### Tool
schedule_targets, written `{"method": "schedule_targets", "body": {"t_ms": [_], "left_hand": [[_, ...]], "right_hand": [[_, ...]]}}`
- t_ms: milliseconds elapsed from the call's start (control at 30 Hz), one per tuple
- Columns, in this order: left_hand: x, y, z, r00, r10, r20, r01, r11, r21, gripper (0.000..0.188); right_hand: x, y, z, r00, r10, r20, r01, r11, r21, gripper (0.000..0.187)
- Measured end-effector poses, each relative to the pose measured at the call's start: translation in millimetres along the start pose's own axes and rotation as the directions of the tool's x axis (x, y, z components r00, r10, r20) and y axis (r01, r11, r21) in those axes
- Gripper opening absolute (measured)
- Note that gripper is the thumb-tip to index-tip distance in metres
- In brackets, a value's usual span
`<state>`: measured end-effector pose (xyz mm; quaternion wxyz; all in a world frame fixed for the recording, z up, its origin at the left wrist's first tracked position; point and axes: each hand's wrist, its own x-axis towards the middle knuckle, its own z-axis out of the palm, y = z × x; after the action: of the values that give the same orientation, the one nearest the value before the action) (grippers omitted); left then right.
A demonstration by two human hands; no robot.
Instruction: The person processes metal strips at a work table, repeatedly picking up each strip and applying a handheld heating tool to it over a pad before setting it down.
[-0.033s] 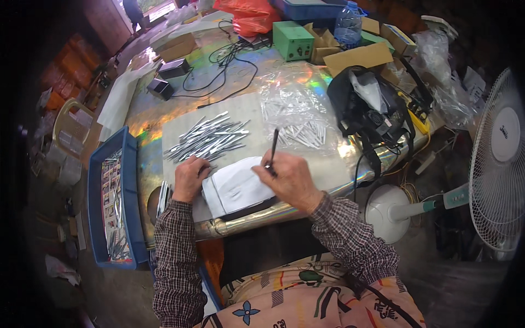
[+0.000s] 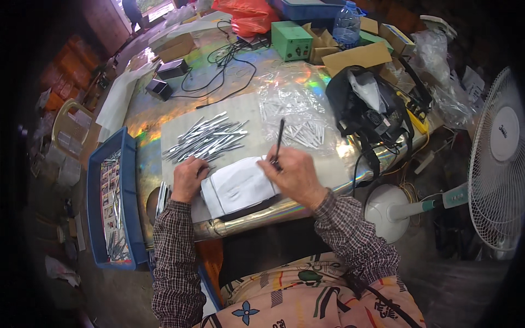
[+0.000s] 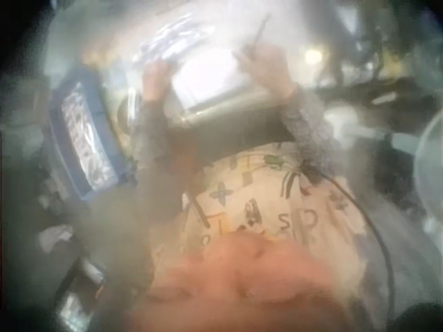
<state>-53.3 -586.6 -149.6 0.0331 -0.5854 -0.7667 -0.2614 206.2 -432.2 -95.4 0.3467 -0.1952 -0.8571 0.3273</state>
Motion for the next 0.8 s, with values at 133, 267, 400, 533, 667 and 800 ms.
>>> {"method": "schedule_targets", "body": {"t_ms": [133,267,400,533,667,800], "left_hand": [[2,-6,4,0.996,0.083,-0.012,-0.083,0.996,0.037,0.012],[3,-6,7,0.989,0.125,-0.074,-0.122,0.991,0.053,0.015],[-1,-6,9,0.985,0.128,-0.117,-0.123,0.991,0.048,0.019],[-2,4,2,0.988,0.114,-0.101,-0.096,0.981,0.17,0.028],[-4,12,-10,0.978,0.111,-0.179,-0.08,0.983,0.168,0.031],[-9,27,-28,0.965,-0.007,-0.262,0.012,1.0,0.019,0.03]], "right_hand": [[8,44,-24,0.996,0.076,-0.053,-0.087,0.962,-0.259,0.012],[5,74,-26,0.995,0.1,-0.009,-0.098,0.939,-0.328,0.013],[11,79,-18,0.992,0.115,0.043,-0.08,0.869,-0.488,0.011],[15,92,-14,0.993,0.104,0.052,-0.06,0.84,-0.539,0.007],[15,93,-10,0.997,0.073,0.038,-0.04,0.833,-0.552,0.007],[15,96,-6,0.992,0.119,0.033,-0.078,0.809,-0.582,0.01]]}}
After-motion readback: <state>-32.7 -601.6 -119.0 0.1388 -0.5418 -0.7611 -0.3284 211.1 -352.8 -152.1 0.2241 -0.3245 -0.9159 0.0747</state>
